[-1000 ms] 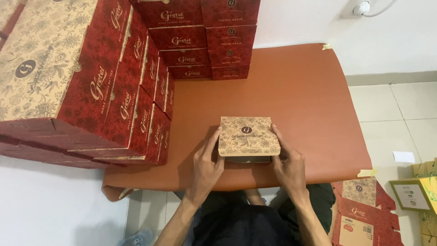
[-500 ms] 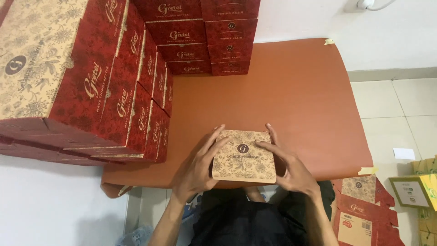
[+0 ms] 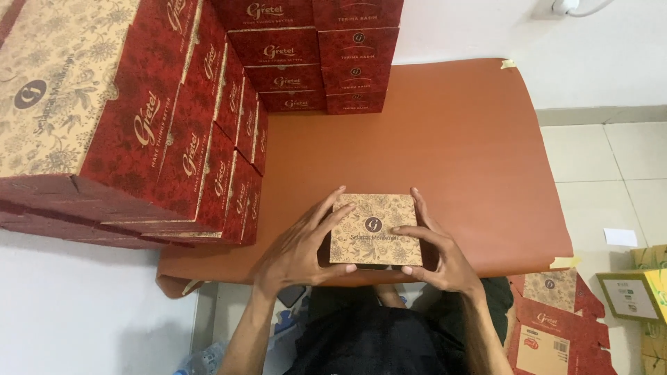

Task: The person folds flat cardboard pieces into small rectangular boxes by hand, aligning flaps and tucking tabs to form the structure. Completed boxes are stacked on the table. The person repeats the folding process for multiple units throughout the clip.

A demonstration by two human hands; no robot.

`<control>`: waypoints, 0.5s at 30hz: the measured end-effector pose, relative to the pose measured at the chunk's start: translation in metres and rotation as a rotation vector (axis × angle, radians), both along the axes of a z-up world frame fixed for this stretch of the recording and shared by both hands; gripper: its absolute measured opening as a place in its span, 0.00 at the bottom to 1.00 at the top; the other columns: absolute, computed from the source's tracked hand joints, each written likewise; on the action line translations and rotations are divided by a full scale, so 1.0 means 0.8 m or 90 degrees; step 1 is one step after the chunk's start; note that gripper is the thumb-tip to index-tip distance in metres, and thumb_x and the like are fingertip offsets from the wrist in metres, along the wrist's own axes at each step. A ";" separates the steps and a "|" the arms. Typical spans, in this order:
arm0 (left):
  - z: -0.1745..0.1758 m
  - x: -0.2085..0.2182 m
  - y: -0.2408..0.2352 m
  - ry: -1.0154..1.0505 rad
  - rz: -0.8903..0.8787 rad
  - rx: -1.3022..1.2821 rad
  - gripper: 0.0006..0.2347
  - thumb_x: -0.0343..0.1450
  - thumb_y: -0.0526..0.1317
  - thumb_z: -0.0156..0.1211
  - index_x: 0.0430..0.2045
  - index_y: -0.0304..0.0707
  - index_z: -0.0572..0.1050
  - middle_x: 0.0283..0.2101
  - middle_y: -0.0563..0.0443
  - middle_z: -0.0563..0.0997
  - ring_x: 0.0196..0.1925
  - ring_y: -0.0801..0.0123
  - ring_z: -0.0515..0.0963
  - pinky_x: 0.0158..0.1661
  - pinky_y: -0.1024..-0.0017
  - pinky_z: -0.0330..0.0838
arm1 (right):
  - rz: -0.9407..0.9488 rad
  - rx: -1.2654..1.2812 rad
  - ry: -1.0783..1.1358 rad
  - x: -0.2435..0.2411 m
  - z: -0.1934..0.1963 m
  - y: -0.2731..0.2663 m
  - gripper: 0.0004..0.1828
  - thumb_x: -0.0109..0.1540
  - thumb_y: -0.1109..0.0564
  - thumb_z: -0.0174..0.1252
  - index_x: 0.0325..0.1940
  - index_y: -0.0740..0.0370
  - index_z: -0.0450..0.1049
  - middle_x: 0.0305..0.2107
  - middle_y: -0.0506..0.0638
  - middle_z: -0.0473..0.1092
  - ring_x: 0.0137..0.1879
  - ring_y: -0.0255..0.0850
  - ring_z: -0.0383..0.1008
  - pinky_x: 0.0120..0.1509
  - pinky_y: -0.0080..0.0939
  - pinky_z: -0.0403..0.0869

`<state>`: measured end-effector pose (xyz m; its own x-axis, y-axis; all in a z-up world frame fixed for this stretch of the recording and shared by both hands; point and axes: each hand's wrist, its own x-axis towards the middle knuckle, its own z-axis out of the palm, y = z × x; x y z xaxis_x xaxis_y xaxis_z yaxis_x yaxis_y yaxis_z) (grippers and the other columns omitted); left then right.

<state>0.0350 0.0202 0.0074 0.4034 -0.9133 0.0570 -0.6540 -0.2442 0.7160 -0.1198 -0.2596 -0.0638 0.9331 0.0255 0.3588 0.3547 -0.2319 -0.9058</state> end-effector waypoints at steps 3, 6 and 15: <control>-0.005 0.000 -0.001 0.003 -0.001 -0.012 0.45 0.65 0.61 0.71 0.76 0.43 0.58 0.81 0.29 0.50 0.78 0.25 0.56 0.70 0.33 0.55 | 0.008 -0.006 0.002 -0.002 -0.001 -0.001 0.36 0.52 0.54 0.76 0.63 0.63 0.78 0.83 0.69 0.35 0.87 0.62 0.32 0.86 0.65 0.38; -0.008 -0.002 0.002 -0.002 0.002 -0.011 0.48 0.62 0.64 0.72 0.76 0.44 0.57 0.81 0.29 0.50 0.78 0.25 0.56 0.70 0.33 0.55 | 0.009 -0.019 0.013 -0.005 0.002 -0.001 0.37 0.51 0.51 0.77 0.63 0.63 0.78 0.83 0.70 0.35 0.87 0.62 0.33 0.86 0.64 0.39; -0.023 -0.004 0.001 -0.022 0.001 -0.005 0.42 0.70 0.66 0.58 0.76 0.43 0.57 0.81 0.28 0.48 0.78 0.26 0.55 0.71 0.32 0.53 | -0.006 -0.051 0.038 -0.007 -0.003 -0.005 0.37 0.54 0.43 0.75 0.64 0.60 0.79 0.83 0.70 0.38 0.86 0.62 0.35 0.85 0.65 0.41</control>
